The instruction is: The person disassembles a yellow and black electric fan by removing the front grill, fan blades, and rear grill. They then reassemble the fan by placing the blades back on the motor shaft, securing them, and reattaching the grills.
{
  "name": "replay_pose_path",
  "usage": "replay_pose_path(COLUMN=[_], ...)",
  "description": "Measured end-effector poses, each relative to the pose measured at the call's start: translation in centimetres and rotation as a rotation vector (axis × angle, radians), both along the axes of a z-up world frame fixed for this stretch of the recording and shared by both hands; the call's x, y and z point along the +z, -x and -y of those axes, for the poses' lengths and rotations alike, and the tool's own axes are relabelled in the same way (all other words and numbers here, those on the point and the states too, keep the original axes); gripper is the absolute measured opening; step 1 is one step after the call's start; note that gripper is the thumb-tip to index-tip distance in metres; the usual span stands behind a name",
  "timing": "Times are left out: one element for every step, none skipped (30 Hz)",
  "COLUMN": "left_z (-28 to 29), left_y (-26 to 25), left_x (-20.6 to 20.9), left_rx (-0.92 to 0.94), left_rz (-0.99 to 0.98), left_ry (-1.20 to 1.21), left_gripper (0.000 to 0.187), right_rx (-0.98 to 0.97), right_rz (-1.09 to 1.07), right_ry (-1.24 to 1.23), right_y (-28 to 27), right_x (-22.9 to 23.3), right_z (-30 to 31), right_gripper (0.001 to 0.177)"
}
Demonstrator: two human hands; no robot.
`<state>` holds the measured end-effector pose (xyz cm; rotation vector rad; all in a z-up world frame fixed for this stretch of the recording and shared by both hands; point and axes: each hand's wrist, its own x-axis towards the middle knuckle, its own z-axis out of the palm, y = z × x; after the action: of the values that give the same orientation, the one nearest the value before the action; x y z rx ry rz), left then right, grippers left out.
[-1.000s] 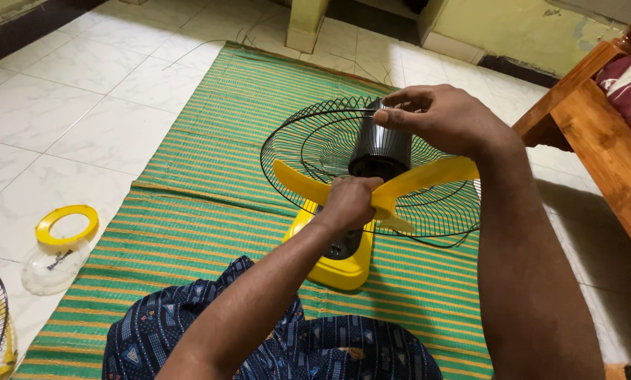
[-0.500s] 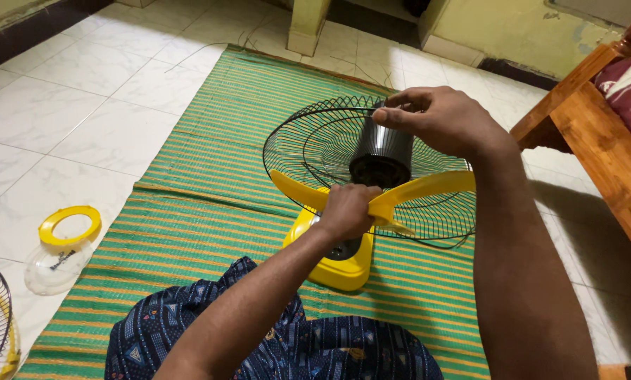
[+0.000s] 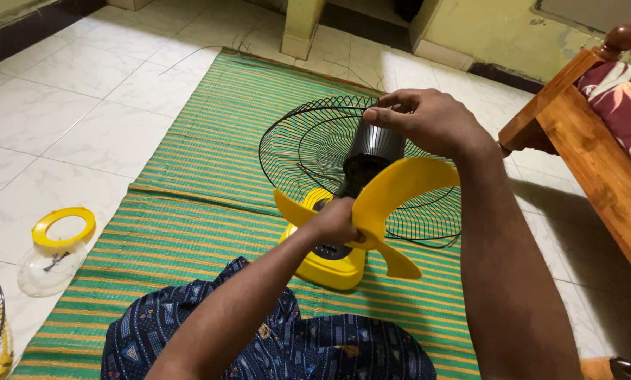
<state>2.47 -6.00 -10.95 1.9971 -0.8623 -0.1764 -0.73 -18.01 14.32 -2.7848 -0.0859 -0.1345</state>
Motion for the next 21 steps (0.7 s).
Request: replay_pose_path(left_z=[-0.3, -0.8, -1.2, -1.9, -2.7, -3.4, -4.4, -5.4, -6.6, -7.9, -9.0, -10.2, -11.4, -12.6, -13.7, -14.7, -15.7, -16.4, -17.0, -17.5, -17.9], left_y=[0.9, 1.8, 2.4, 2.9, 3.4, 3.7, 3.9, 4.2, 4.5, 4.8, 5.1, 5.3, 5.6, 5.9, 6.1, 6.4, 6.5, 6.6, 6.7, 6.4, 5.9], left_x=[-0.4, -0.6, -0.8, -0.9, -1.0, -1.1, -1.2, -1.3, -1.6, -1.9, -2.3, -2.8, -3.4, -4.1, -4.9, -5.8, -6.7, -7.6, -8.7, -9.7, -10.6], left_rx=[0.056, 0.112, 0.148, 0.184, 0.221, 0.231, 0.243, 0.255, 0.253, 0.251, 0.246, 0.284, 0.318, 0.351, 0.325, 0.296, 0.266, 0.288, 0.313, 0.337, 0.337], left_rz=[0.036, 0.072, 0.055, 0.039, 0.02, -0.019, -0.057, -0.095, -0.011, 0.073, 0.157, 0.009, -0.143, -0.296, -0.419, -0.544, -0.666, -0.636, -0.607, -0.579, -0.646], left_ry=[0.023, 0.046, 0.05, 0.054, 0.058, 0.049, 0.039, 0.028, 0.162, 0.296, 0.432, 0.523, 0.612, 0.699, 0.837, 0.973, 1.106, 1.125, 1.142, 1.16, 1.199], left_gripper=[0.041, 0.041, 0.04, 0.04, 0.04, 0.039, 0.038, 0.038, 0.037, 0.036, 0.035, 0.038, 0.041, 0.044, 0.042, 0.04, 0.039, 0.038, 0.037, 0.036, 0.036], right_rx=[0.005, 0.011, 0.013, 0.016, 0.021, 0.026, 0.024, 0.023, 0.022, 0.009, -0.006, -0.021, -0.022, -0.023, -0.023, -0.035, -0.045, -0.055, 0.02, 0.096, 0.182], right_rz=[0.005, 0.009, 0.014, 0.015, 0.014, 0.013, 0.018, 0.023, 0.028, 0.03, 0.032, 0.035, 0.05, 0.064, 0.081, 0.114, 0.149, 0.184, 0.382, 0.579, 0.773], right_ry=[0.003, 0.007, 0.01, 0.013, 0.016, 0.019, 0.02, 0.02, 0.019, 0.01, 0.004, -0.002, 0.001, 0.005, 0.009, 0.04, 0.069, 0.097, 0.165, 0.233, 0.302], right_y=[0.0, -0.1, 0.0, 0.0, 0.0, 0.0, 0.0, 0.0, -0.1, -0.1, -0.1, -0.1, 0.1, 0.2, 0.3, 0.4, 0.4, 0.5, 0.8, 1.3, 1.7], right_x=[0.0, -0.1, -0.1, -0.1, -0.1, -0.2, -0.2, -0.2, -0.2, -0.3, -0.3, -0.3, -0.4, -0.5, -0.5, -0.6, -0.6, -0.7, -1.1, -1.7, -2.4], right_z=[0.0, -0.1, 0.0, 0.1, 0.2, 0.3, 0.3, 0.3, 0.3, 0.3, 0.3, 0.2, 0.2, 0.2, 0.1, 0.0, -0.2, -0.4, -0.5, -0.6, -0.8], right_gripper=[0.063, 0.063, 0.064, 0.063, 0.063, 0.062, 0.063, 0.063, 0.064, 0.065, 0.065, 0.066, 0.066, 0.066, 0.066, 0.066, 0.065, 0.064, 0.06, 0.055, 0.051])
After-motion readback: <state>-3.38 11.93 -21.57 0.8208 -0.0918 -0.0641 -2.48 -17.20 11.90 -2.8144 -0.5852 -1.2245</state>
